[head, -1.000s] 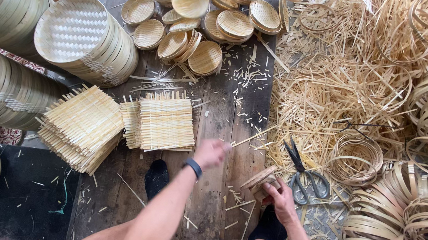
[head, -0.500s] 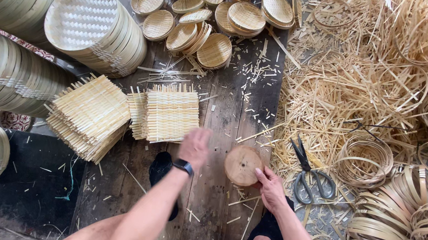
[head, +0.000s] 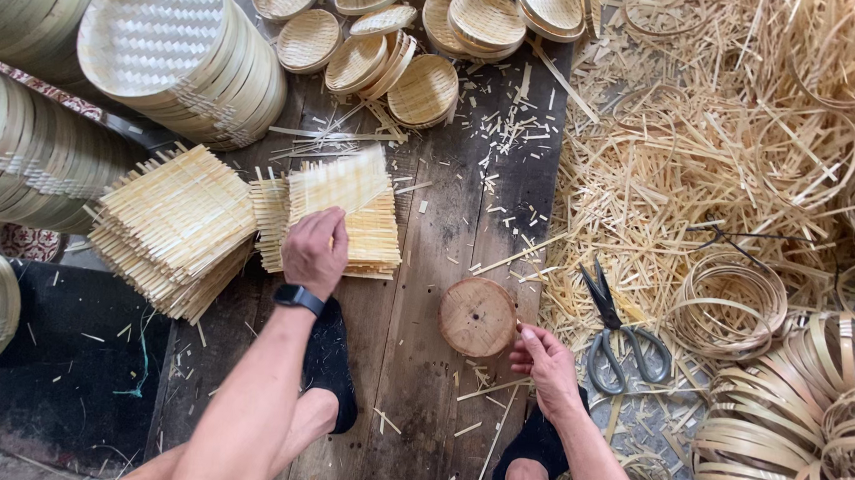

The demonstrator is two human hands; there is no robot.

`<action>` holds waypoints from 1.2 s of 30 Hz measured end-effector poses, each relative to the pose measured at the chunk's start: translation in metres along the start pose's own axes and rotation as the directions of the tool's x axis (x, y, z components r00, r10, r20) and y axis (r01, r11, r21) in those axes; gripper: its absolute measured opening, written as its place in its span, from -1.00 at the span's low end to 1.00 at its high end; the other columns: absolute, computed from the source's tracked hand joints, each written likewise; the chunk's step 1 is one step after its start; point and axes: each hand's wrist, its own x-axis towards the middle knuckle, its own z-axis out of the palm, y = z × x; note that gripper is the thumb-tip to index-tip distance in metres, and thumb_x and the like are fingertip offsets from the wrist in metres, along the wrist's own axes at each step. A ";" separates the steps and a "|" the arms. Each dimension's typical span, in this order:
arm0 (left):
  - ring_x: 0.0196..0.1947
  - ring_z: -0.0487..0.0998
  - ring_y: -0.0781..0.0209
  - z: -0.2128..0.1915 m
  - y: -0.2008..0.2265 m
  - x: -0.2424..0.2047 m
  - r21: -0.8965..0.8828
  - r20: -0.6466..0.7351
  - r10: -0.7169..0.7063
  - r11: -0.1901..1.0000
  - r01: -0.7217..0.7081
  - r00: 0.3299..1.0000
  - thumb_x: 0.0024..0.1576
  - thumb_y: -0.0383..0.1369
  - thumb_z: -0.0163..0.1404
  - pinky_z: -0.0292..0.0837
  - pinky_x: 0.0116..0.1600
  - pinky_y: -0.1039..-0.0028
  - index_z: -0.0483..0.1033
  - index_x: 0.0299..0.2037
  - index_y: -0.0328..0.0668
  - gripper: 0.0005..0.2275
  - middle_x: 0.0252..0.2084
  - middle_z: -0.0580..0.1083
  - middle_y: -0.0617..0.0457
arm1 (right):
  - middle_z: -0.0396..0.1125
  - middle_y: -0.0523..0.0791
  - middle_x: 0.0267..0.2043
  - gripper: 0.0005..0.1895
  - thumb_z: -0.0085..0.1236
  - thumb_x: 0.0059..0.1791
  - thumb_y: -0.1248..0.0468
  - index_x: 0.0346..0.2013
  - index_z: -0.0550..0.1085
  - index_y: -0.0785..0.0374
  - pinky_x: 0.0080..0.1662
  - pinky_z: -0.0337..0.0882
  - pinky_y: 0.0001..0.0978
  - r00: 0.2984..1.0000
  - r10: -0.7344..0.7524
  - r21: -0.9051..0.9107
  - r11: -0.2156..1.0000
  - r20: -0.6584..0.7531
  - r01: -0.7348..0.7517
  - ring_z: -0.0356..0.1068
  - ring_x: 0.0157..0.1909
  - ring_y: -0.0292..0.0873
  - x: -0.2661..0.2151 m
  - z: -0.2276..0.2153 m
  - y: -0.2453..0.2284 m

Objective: The person trims woven bamboo squares using large scissors and fits them into circular bamboo frames by hand to assemble small baskets.

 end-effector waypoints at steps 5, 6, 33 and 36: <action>-0.52 0.50 0.28 0.021 0.093 -0.040 -0.127 0.091 0.232 0.967 -0.220 0.968 0.14 -0.57 0.06 0.47 -0.43 0.49 0.55 -0.48 -0.01 -0.80 -0.53 0.52 0.12 | 0.47 -0.11 -0.27 -0.60 0.04 0.06 0.05 -0.01 0.54 0.29 -0.19 0.48 -0.40 0.994 -0.096 0.146 0.986 0.056 0.087 0.46 -0.28 -0.24 -0.005 0.003 -0.025; -0.41 0.56 0.28 0.022 0.117 -0.057 -0.314 0.293 0.282 0.931 -0.187 0.914 0.25 -0.54 0.02 0.57 -0.26 0.50 0.55 -0.44 0.02 -0.77 -0.46 0.55 0.13 | 0.49 -0.11 -0.25 -0.58 0.02 0.03 0.03 -0.05 0.53 0.30 -0.15 0.51 -0.39 0.995 -0.052 0.252 0.967 0.088 0.028 0.50 -0.25 -0.23 -0.006 0.004 -0.029; -0.29 0.61 0.33 0.107 0.097 -0.113 -0.410 0.721 -0.487 0.274 0.870 0.493 0.02 -0.41 0.27 0.54 -0.15 0.53 0.54 -0.02 -0.43 -0.64 -0.21 0.63 -0.02 | 0.46 -0.19 -0.33 -0.69 0.34 -0.07 0.24 -0.11 0.50 0.28 -0.26 0.45 -0.55 0.898 -0.380 -0.392 0.878 -0.224 0.274 0.40 -0.33 -0.37 0.010 -0.008 -0.045; -0.21 0.59 0.26 0.095 0.107 -0.102 -0.366 0.714 -0.504 0.324 0.872 0.487 -0.01 -0.33 0.30 0.53 -0.11 0.48 0.43 0.13 -0.41 -0.48 -0.14 0.59 -0.08 | 0.42 -0.11 -0.25 -0.73 0.33 -0.01 0.18 -0.15 0.47 0.24 -0.21 0.42 -0.45 0.722 -0.539 -0.615 0.763 -0.434 0.200 0.38 -0.23 -0.23 0.016 -0.077 -0.076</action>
